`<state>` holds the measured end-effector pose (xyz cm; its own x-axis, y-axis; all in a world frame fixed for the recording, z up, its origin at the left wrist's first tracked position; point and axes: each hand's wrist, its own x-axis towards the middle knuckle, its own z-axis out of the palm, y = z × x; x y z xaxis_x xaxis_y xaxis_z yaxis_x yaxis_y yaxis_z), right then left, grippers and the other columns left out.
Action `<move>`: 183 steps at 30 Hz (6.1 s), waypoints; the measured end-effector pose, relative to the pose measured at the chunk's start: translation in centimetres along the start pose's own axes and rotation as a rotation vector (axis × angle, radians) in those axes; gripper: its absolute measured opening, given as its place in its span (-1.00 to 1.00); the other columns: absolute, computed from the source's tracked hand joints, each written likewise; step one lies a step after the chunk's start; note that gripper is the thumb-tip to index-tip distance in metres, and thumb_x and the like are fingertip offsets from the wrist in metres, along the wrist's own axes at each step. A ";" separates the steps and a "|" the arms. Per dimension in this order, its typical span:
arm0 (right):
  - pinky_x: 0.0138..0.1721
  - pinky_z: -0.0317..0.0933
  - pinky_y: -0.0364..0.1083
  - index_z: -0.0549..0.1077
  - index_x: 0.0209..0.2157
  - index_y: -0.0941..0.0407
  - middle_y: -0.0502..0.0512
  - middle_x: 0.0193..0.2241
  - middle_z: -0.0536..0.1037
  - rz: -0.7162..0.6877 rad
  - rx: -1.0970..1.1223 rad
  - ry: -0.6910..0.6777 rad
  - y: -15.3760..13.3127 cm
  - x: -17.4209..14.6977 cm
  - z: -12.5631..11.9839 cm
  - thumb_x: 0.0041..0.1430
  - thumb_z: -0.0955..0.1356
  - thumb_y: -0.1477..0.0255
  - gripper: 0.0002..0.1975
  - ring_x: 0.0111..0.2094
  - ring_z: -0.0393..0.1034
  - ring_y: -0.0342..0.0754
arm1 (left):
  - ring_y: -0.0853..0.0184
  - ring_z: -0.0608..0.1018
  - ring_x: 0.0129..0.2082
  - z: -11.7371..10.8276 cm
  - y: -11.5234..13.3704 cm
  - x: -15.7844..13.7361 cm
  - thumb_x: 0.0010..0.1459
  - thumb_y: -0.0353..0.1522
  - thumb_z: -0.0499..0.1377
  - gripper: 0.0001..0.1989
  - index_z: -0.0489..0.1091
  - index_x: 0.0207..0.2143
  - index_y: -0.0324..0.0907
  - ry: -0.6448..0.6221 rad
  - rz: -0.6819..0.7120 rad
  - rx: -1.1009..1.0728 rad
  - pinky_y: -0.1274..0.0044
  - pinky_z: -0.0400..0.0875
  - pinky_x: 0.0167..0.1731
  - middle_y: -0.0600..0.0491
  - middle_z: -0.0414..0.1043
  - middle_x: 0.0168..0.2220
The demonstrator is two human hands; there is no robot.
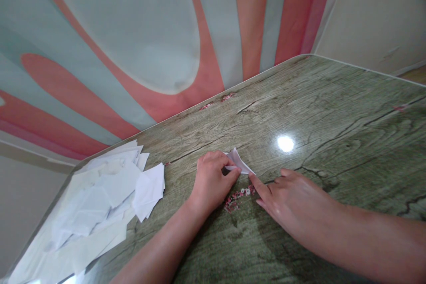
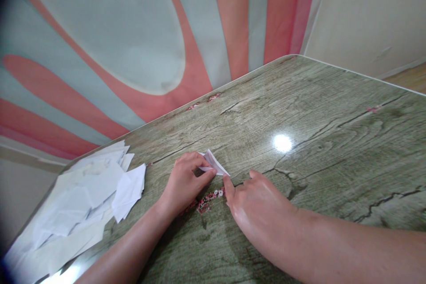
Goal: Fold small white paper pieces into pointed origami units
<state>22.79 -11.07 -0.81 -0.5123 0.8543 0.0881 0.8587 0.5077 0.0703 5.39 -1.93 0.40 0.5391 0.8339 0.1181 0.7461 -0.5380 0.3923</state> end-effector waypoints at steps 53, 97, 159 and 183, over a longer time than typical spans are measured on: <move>-0.40 0.12 -0.02 0.40 -0.02 0.31 0.08 -0.63 0.55 -0.001 0.007 -0.014 0.3 0.4 -0.8 0.12 0.37 0.42 -0.61 -0.63 0.41 -0.02 | 0.27 0.47 -0.24 -0.2 0.0 0.1 0.09 -0.30 0.22 -0.89 0.48 -0.45 -0.12 -0.020 0.007 -0.006 0.42 0.28 -0.14 0.08 0.48 -0.37; -0.45 0.07 -0.05 0.38 0.04 0.32 0.08 -0.63 0.55 -0.012 0.002 -0.014 0.0 0.0 -0.2 0.12 0.34 0.51 -0.58 -0.65 0.38 -0.07 | 0.27 0.48 -0.27 -0.2 0.1 0.3 0.07 -0.33 0.21 -0.89 0.48 -0.48 -0.12 -0.017 0.000 -0.006 0.43 0.29 -0.16 0.08 0.48 -0.40; -0.48 -0.08 -0.06 0.24 0.10 0.22 0.00 -0.61 0.51 -0.040 0.131 0.012 1.3 1.0 0.1 0.15 0.30 0.54 -0.55 -0.61 0.36 -0.06 | 0.32 0.49 -0.23 -2.5 -2.2 0.5 0.10 -0.37 0.22 -0.95 0.48 -0.36 -0.14 -0.155 0.085 -0.266 0.48 0.33 -0.15 0.07 0.47 -0.29; -0.27 0.19 -0.06 0.36 -0.22 0.13 0.05 -0.33 0.47 0.121 0.586 0.225 2.9 2.3 0.7 0.08 0.39 0.49 -0.79 -0.30 0.33 -0.05 | 0.29 0.47 -0.16 -2.3 -1.4 -0.1 0.15 -0.41 0.17 -0.97 0.42 -0.35 -0.16 -0.144 0.147 -0.223 0.45 0.35 -0.10 0.01 0.45 -0.23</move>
<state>24.18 -7.57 -1.09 -0.3466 0.8975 0.2727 0.7442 0.4401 -0.5025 3.42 -1.01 1.94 0.6969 0.7143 0.0641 0.5601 -0.5979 0.5734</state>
